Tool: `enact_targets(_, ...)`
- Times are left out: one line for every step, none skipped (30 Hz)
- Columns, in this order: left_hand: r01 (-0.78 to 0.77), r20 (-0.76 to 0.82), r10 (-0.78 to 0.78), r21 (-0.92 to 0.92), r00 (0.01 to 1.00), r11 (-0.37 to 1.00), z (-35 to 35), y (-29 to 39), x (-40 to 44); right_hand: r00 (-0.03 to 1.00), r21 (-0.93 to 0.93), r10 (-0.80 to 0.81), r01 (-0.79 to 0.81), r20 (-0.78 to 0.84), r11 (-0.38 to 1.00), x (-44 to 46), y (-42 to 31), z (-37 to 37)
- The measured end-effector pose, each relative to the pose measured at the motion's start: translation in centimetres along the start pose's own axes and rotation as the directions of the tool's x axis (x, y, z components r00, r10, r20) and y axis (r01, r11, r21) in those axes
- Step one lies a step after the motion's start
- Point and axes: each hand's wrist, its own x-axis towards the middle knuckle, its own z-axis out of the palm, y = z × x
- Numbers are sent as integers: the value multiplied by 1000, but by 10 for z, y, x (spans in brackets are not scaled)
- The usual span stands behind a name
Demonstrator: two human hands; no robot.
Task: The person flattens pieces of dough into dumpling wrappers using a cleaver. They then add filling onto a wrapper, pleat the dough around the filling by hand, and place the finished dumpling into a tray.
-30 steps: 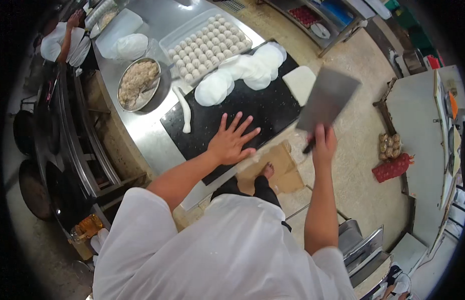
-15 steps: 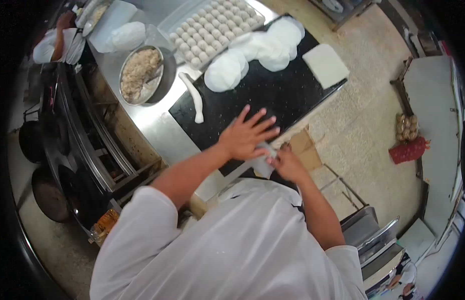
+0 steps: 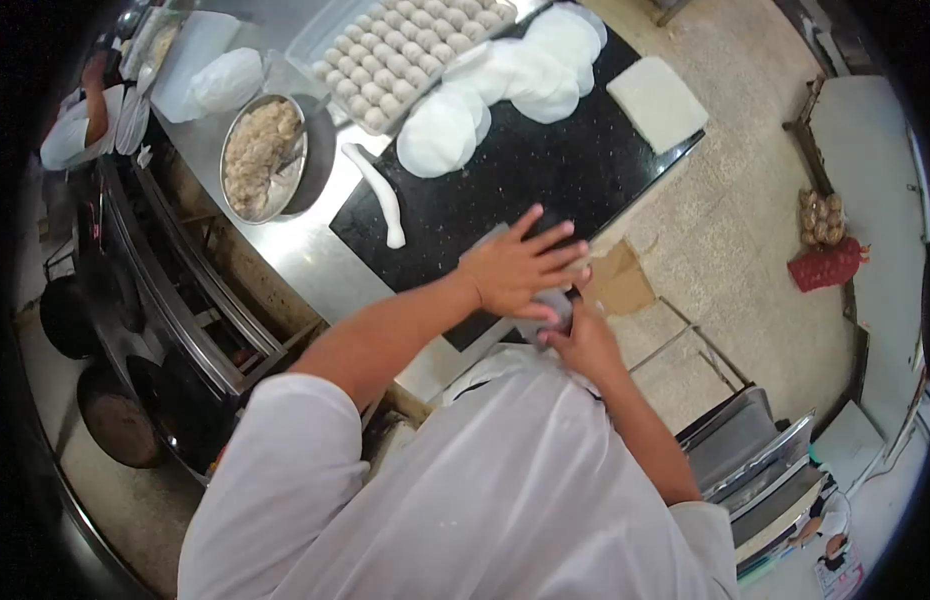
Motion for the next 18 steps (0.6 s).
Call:
enact_targets(51,35,-53,50,998,997,-12,-6,7,981,68,133,-144,143,987,9,-21,-26)
enact_targets(93,63,-101,110,993,990,-19,-11,15,979,83,149,-162,143,983,16,-23,-34)
enact_targets(81,61,-89,128,994,988,-23,-23,21,985,-19,108,-106,133,994,32,-25,-44)
enact_targets(107,14,-111,171,994,979,-27,-35,26,991,-125,58,-43,124,991,44,-32,-55)
enact_targets(135,-30,-132,206,991,969,-31,-43,28,993,-119,45,-31,111,992,51,-39,-61)
enact_targets(167,-78,-153,233,985,958,-33,-48,29,992,-128,56,-41,117,991,56,-49,-67)
enact_targets(160,-78,-146,220,986,962,-33,-53,29,989,-143,71,-53,127,988,56,-53,-70)
enact_targets(168,-83,-153,219,985,961,-28,-48,25,989,-150,69,-49,133,987,48,-45,-62)
enact_targets(97,-40,-91,187,995,977,-22,-42,20,994,-110,-3,15,111,994,36,-29,-44)
enact_targets(26,1,-27,158,1000,987,-17,-39,15,993,-70,-78,84,85,994,27,-16,-28)
enact_targets(-14,91,-2,183,996,983,-6,-22,5,992,-70,-81,88,93,994,12,-6,-11)
enact_targets(-65,79,58,88,995,994,-4,-8,1,969,-153,-234,220,-78,963,-5,4,6)
enact_targets(-76,68,72,55,995,996,-1,-7,7,893,-261,-384,323,-235,910,-9,6,8)
enact_targets(-91,57,90,9,994,996,4,-5,14,902,-260,-363,303,-232,917,-3,11,7)
enact_targets(-92,59,93,-21,994,996,1,-7,23,963,-100,-181,163,-200,982,0,4,-1)
enact_targets(-64,76,57,89,995,994,-9,-16,31,990,68,3,7,-140,998,2,-5,-7)
enact_targets(-47,87,29,216,996,975,-16,-28,39,996,-20,46,-47,-82,999,13,-13,-23)
enact_targets(-59,93,39,230,995,971,-21,-43,45,994,-11,39,-41,-97,999,31,-24,-40)
